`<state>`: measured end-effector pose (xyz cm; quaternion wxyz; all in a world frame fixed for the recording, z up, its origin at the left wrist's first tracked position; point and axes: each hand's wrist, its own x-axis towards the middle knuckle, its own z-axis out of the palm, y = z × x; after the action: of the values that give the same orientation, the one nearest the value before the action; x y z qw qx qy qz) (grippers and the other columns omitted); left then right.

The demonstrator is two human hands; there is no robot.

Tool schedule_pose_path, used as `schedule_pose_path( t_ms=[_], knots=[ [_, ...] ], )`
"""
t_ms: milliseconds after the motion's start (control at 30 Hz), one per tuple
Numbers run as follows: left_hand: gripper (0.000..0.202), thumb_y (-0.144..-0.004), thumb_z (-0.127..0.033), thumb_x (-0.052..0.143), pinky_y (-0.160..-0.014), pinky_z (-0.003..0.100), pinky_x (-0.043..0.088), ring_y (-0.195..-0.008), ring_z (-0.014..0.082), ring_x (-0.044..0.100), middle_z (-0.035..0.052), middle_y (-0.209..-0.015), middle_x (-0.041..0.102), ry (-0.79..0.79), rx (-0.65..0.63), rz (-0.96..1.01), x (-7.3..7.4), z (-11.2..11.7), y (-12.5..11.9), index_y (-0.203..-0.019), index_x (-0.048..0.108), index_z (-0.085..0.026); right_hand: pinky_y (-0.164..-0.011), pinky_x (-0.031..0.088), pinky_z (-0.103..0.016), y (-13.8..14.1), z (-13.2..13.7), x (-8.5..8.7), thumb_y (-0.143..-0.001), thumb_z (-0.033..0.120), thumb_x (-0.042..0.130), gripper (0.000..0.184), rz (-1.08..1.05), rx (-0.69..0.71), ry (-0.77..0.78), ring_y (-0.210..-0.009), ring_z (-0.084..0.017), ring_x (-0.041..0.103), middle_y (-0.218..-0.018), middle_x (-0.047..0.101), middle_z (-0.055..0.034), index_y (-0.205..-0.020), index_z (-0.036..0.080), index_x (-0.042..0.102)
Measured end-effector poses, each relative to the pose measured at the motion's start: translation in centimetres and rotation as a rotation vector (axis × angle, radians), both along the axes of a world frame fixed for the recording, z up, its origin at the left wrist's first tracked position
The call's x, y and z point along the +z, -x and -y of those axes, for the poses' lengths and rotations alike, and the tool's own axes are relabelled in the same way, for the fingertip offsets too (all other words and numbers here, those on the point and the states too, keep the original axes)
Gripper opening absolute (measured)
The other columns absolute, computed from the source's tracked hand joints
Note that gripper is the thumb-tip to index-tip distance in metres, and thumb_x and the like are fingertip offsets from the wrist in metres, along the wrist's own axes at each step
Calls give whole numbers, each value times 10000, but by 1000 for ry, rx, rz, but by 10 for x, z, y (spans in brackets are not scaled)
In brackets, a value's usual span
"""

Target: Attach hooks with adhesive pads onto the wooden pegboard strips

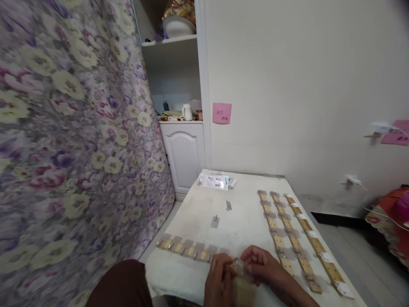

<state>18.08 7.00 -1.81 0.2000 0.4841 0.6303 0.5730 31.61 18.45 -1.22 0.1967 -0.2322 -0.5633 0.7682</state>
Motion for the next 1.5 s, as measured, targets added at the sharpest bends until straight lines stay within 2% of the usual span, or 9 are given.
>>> schedule_pose_path(
  t_ms=[100, 300, 500, 667, 967, 1033, 1200, 1367, 1500],
  knots=[
    [260, -820, -414, 454, -604, 288, 466, -590, 163, 573, 10, -639, 605, 112, 56, 264, -9, -4, -3, -938, 529, -194, -435, 313, -157, -5, -4, 5, -655, 214, 657, 194, 24, 36, -89, -491, -51, 438, -612, 540, 49, -832, 157, 602],
    [397, -666, -586, 558, -391, 220, 346, -388, 117, 513, -45, -485, 546, 352, -106, 663, -17, -9, -10, -710, 482, -199, -465, 294, -162, -13, -7, 10, -695, 248, 651, 190, 62, 129, -171, -542, -58, 424, -656, 556, 33, -860, 152, 651],
    [418, -540, -529, 694, -382, 215, 339, -377, 115, 534, -55, -495, 571, 372, -166, 847, -22, -7, -15, -683, 480, -200, -479, 279, -174, -13, -7, 12, -676, 253, 662, 188, 107, 156, -218, -521, -55, 405, -611, 539, 39, -829, 146, 683],
    [366, -512, -358, 744, -471, 219, 390, -495, 136, 611, -54, -508, 591, 442, -202, 1045, -25, -3, -20, -656, 445, -205, -469, 259, -174, -12, -8, 10, -665, 266, 667, 199, 131, 128, -222, -504, -52, 376, -578, 498, 57, -827, 151, 651],
    [390, -460, -362, 778, -437, 214, 377, -432, 118, 557, -56, -429, 543, 387, 46, 1168, -54, -14, -26, -591, 450, -198, -456, 289, -189, 0, -16, -22, -664, 210, 581, 109, 209, -3, -310, -470, -69, 399, -550, 490, 67, -763, 165, 585],
    [382, -471, -354, 790, -442, 203, 379, -445, 110, 560, -45, -446, 561, 362, 82, 1189, -54, -16, -25, -604, 472, -189, -482, 310, -199, 5, -15, -25, -660, 195, 558, 93, 214, -48, -369, -507, -87, 436, -561, 515, 54, -744, 169, 589],
    [354, -513, -309, 806, -489, 192, 406, -502, 101, 584, -1, -549, 625, 296, 0, 1271, -47, -18, -23, -628, 501, -169, -551, 363, -229, 18, -17, -29, -670, 163, 500, 147, 276, -128, -540, -571, -117, 487, -590, 542, 37, -770, 164, 608],
    [293, -579, -296, 752, -447, 188, 374, -469, 106, 565, -5, -511, 588, 313, 128, 1256, -45, -23, -24, -603, 487, -172, -591, 388, -253, 28, -21, -34, -694, 169, 465, 210, 352, -200, -722, -612, -143, 516, -633, 572, 12, -822, 161, 632],
    [227, -653, -280, 682, -455, 202, 391, -467, 110, 570, 14, -548, 612, 357, 135, 1205, -44, -25, -23, -603, 489, -171, -637, 410, -269, 33, -23, -38, -694, 162, 455, 223, 382, -223, -813, -658, -162, 548, -678, 610, -11, -814, 166, 643]
  ],
)
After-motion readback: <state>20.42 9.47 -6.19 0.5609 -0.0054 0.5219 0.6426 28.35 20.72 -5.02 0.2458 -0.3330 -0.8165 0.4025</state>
